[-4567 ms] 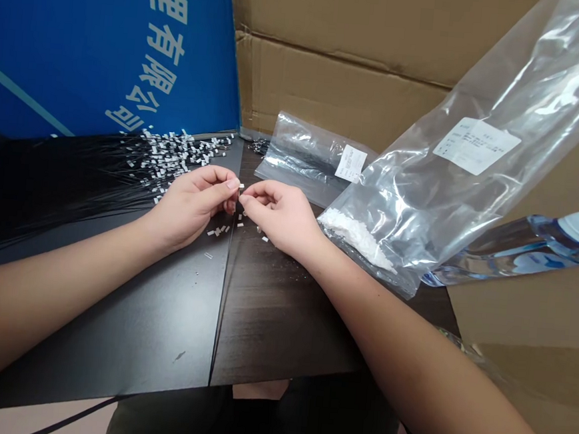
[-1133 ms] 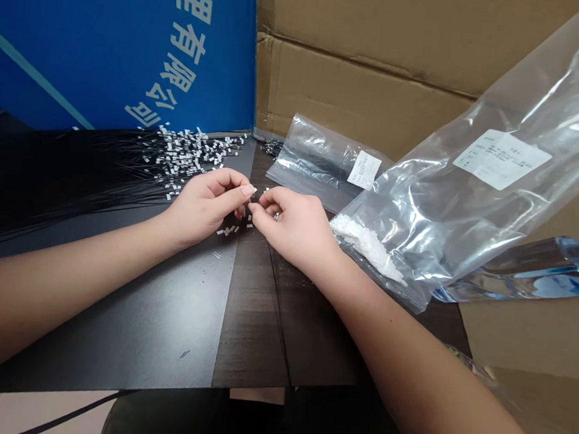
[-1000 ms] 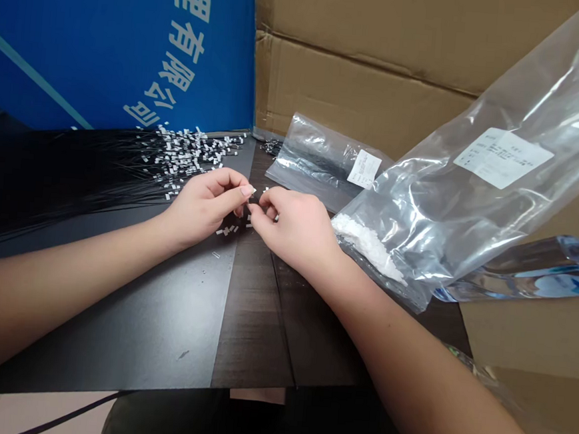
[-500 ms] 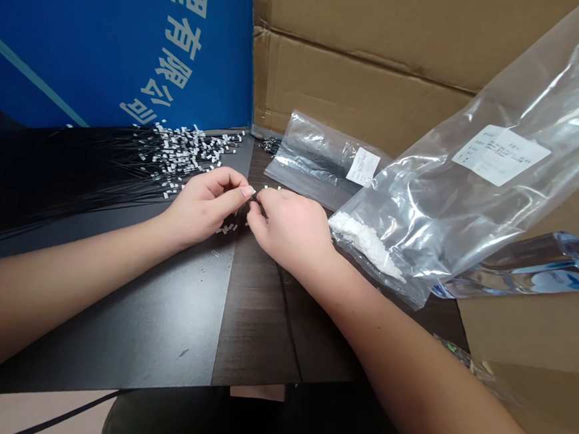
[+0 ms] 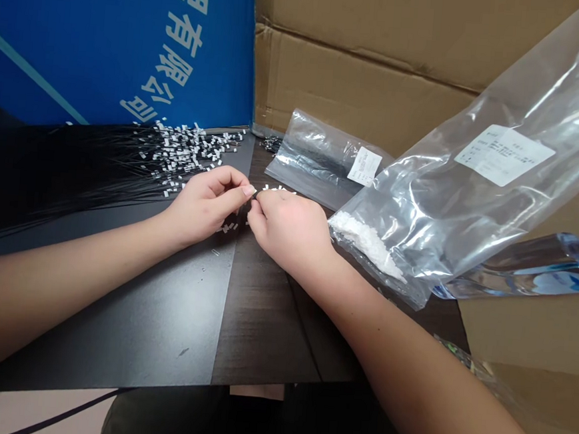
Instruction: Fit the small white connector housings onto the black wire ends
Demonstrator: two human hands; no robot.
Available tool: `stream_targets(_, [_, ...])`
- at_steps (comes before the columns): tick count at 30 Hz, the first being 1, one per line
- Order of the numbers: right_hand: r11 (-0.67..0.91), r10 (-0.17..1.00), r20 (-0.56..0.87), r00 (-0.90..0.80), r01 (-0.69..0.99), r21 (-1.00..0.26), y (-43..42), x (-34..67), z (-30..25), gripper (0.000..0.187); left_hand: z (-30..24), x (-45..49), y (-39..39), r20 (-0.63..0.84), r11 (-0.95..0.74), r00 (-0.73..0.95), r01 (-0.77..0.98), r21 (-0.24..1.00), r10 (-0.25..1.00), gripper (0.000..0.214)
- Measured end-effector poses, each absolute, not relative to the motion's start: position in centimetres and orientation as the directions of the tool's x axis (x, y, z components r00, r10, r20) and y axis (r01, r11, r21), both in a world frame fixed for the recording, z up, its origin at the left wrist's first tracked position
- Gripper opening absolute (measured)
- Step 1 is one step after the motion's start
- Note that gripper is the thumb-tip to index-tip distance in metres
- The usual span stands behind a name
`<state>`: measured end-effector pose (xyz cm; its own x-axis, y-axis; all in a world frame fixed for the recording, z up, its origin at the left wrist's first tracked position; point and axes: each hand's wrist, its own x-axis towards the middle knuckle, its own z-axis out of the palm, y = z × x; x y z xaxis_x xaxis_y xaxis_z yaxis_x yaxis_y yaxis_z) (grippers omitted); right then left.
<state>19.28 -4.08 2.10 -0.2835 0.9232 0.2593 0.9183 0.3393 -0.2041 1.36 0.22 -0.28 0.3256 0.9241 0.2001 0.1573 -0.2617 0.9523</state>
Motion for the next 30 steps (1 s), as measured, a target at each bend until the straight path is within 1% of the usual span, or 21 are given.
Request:
stream_targets(6, [0.341,0.924,0.254,-0.286,0.918,-0.203,-4.1,19.2,2.1,0.032,-0.4,1.3,0.3,0.208,-0.272,0.324,0.166,0.948,0.923,0.02])
stream_targets(8, [0.343,0.925,0.254,-0.283,0.908,-0.241,-4.1,19.3,2.0,0.032,-0.4,1.3,0.3,0.202,-0.266,0.326,0.163,0.95,0.923,0.02])
stream_targets(9, [0.347,0.925,0.258,-0.278,0.895,-0.28,-4.1,19.3,2.0,0.031,-0.4,1.3,0.3,0.196,-0.258,0.328,0.158,0.953,0.924,0.02])
stream_targets(11, [0.341,0.932,0.267,-0.245,0.843,-0.416,-4.0,19.5,1.8,0.026,-0.3,1.3,0.3,0.179,-0.234,0.33,0.138,0.962,0.927,0.021])
stream_targets(13, [0.291,0.954,0.237,-0.182,0.739,-0.608,-3.7,19.8,1.6,0.02,-0.3,1.2,0.4,0.171,-0.216,0.326,0.108,0.97,0.93,0.021])
stream_targets(15, [0.192,0.981,0.141,-0.132,0.586,-0.787,-3.2,20.1,1.3,0.019,-0.3,1.2,0.4,0.166,-0.201,0.324,0.078,0.976,0.931,0.022])
stream_targets(16, [0.133,0.989,0.082,-0.122,0.505,-0.853,-3.0,20.2,1.2,0.02,-0.3,1.2,0.5,0.165,-0.197,0.325,0.066,0.978,0.931,0.022])
stream_targets(18, [0.041,0.992,-0.004,-0.124,0.357,-0.933,-2.6,20.4,1.1,0.02,-0.3,1.2,0.6,0.164,-0.191,0.331,0.051,0.98,0.929,0.023])
stream_targets(20, [0.006,0.99,-0.028,-0.136,0.244,-0.97,-2.4,20.4,1.1,0.019,-0.3,1.2,0.6,0.168,-0.193,0.339,0.042,0.98,0.926,0.023])
stream_targets(22, [0.002,0.988,-0.025,-0.152,0.171,-0.985,-2.3,20.4,1.1,0.017,-0.3,1.3,0.6,0.169,-0.194,0.352,0.037,0.98,0.921,0.023])
stream_targets(30, [-0.046,0.989,-0.054,-0.136,0.059,-0.997,-2.0,20.4,0.8,0.004,-0.2,1.1,0.4,0.146,-0.173,0.367,0.043,0.984,0.919,0.02])
